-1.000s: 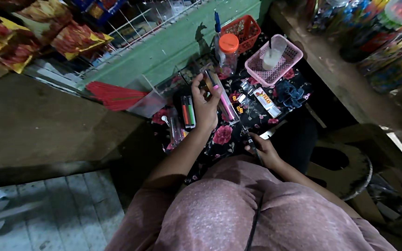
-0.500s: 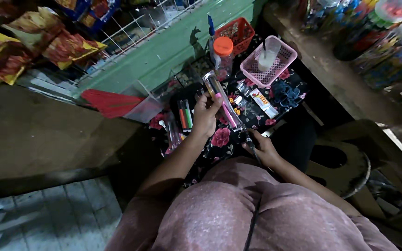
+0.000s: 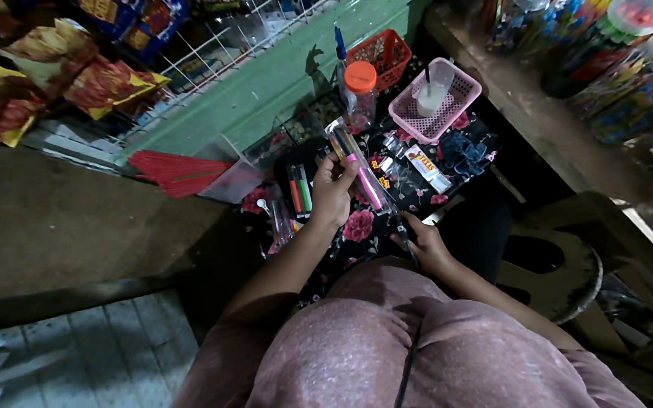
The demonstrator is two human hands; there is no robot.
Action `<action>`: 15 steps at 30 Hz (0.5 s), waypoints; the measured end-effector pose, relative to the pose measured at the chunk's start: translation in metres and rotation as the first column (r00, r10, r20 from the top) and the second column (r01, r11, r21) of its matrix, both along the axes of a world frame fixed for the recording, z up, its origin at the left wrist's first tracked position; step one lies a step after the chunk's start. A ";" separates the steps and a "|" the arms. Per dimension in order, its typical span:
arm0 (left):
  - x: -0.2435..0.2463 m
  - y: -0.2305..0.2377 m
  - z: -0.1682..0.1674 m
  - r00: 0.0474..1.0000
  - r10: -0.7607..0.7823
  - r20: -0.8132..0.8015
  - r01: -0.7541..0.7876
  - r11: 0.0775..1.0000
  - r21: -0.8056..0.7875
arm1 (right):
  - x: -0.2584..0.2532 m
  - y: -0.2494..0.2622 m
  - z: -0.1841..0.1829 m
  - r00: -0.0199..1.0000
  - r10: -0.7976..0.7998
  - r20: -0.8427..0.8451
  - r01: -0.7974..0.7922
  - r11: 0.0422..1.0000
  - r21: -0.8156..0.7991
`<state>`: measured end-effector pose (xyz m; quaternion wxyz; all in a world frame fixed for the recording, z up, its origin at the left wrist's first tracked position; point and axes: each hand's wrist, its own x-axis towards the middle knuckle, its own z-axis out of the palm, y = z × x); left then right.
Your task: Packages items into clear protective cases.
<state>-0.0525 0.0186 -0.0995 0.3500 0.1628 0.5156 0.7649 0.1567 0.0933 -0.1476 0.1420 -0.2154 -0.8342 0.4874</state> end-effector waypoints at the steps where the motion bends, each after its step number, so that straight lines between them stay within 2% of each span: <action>1: 0.001 -0.001 0.000 1.000 -0.013 0.002 0.013 1.000 -0.010 | -0.001 0.001 0.003 1.000 -0.007 0.023 0.007 1.000 -0.009; 4: 0.012 -0.003 0.003 0.997 -0.072 0.024 0.073 0.996 -0.047 | -0.006 0.002 0.011 0.997 -0.031 0.071 0.033 0.999 -0.028; 15: 0.014 -0.004 0.003 0.997 -0.060 0.052 0.062 0.998 -0.022 | -0.009 -0.001 0.006 0.999 -0.043 -0.006 0.043 0.998 0.046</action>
